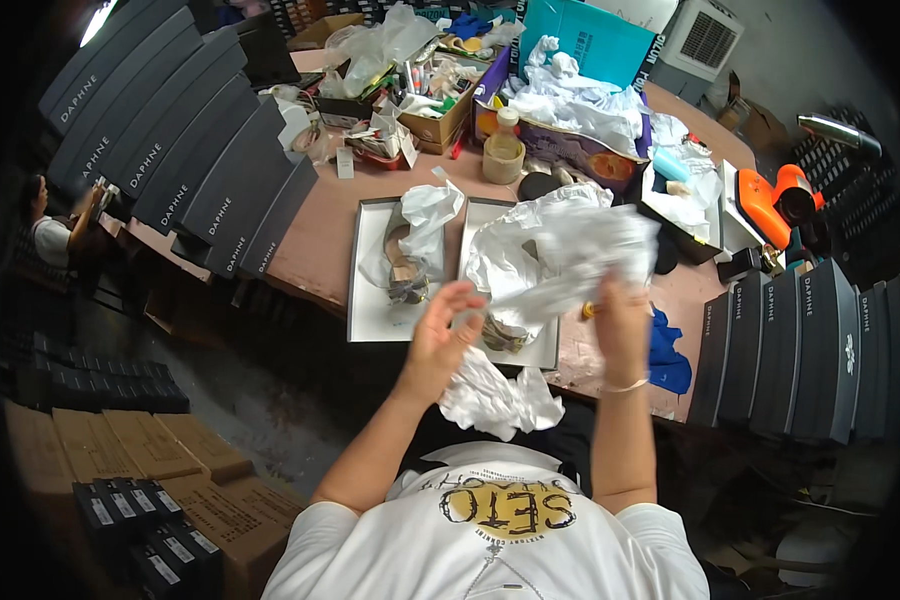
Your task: Inspecting and packaging pairs of women's shoes into boxes.
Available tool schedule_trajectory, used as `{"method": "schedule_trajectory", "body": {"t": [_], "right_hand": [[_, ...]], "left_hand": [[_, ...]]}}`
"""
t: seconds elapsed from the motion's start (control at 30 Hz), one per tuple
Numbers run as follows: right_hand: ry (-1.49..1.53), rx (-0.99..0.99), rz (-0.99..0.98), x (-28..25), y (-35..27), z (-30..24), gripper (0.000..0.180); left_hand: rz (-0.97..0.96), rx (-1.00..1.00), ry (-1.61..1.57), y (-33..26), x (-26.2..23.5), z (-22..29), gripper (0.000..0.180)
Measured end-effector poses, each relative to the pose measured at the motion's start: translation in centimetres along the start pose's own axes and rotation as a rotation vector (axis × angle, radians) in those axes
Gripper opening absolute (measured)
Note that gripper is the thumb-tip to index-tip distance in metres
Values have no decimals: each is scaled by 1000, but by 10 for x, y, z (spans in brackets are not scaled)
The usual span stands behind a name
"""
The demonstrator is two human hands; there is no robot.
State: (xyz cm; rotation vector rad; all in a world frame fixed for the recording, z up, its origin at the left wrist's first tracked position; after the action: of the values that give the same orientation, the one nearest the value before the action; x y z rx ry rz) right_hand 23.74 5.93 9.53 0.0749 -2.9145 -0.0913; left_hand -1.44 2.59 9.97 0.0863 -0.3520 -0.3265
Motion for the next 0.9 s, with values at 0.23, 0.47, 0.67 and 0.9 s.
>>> {"method": "schedule_trajectory", "body": {"t": [0.23, 0.47, 0.67, 0.9], "right_hand": [[394, 77, -652, 69, -67, -54, 36], [-833, -207, -754, 127, -52, -2, 29], [-1060, -535, -810, 163, -64, -32, 33], [-715, -310, -362, 75, -45, -32, 14]], "left_hand": [[265, 113, -370, 10, -29, 12, 25], [67, 118, 204, -11, 18, 7, 89], [7, -49, 329, -8, -3, -19, 46], [392, 91, -531, -19, -75, -29, 20]]}}
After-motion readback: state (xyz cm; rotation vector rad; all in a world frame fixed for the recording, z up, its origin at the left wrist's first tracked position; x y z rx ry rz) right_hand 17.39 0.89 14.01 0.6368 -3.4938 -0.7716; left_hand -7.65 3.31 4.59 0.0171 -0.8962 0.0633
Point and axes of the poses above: each hand's wrist, its own y-axis towards the middle knuckle, its own x-axis out of the palm, z = x × y, the point moved 10 cm from there along y, towards the middle knuckle, and after that the axes turned 12 degrees about -z, right-handed, at the moved point
